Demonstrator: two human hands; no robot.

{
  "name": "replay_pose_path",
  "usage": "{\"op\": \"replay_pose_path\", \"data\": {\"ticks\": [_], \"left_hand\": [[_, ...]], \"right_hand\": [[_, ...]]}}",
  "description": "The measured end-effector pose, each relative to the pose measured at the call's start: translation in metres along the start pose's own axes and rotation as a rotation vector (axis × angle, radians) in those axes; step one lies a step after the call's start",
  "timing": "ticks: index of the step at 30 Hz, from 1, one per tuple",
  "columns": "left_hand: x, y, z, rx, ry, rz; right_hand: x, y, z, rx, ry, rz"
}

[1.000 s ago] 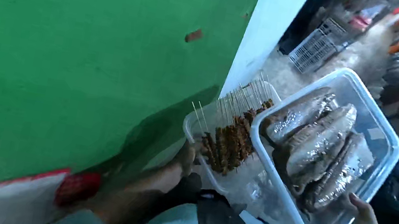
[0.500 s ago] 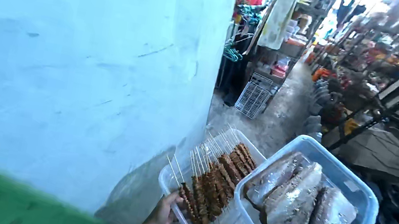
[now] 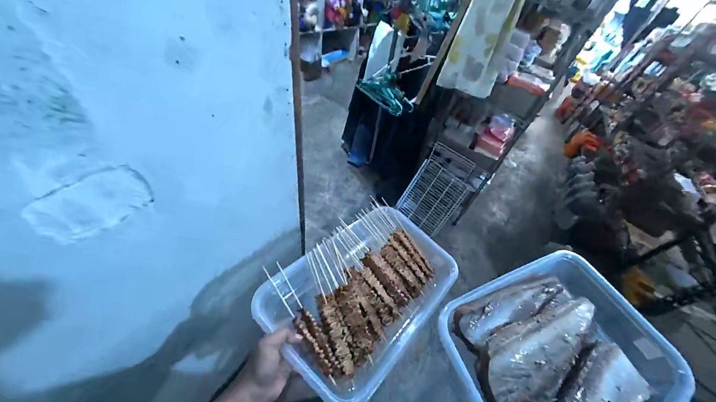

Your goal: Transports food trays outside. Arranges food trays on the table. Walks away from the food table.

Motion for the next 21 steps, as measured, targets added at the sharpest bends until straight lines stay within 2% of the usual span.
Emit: {"op": "replay_pose_path", "data": {"ticks": [4, 9, 16, 21], "left_hand": [[0.026, 0.048, 0.062, 0.088, 0.003, 0.008], [0.06, 0.097, 0.169, 0.076, 0.02, 0.048], [0.134, 0.188, 0.314, 0.106, -0.092, 0.02], [0.181, 0.236, 0.419, 0.132, -0.022, -0.09]], "right_hand": [[0.016, 0.064, 0.108, -0.088, 0.022, -0.005], [0.052, 0.172, 0.227, -0.262, 0.062, 0.102], [0.08, 0.314, 0.35, -0.276, 0.124, 0.113], [0.108, 0.425, 0.445, -0.38, 0.149, 0.122]]}}
Point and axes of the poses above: each hand's wrist, its own z-axis towards the middle knuckle, its own y-axis out of the palm, x = y × z, the point moved 3 cm from there along z, towards the middle knuckle, and after that the axes turned 1 degree about z, right-handed, at the moved point
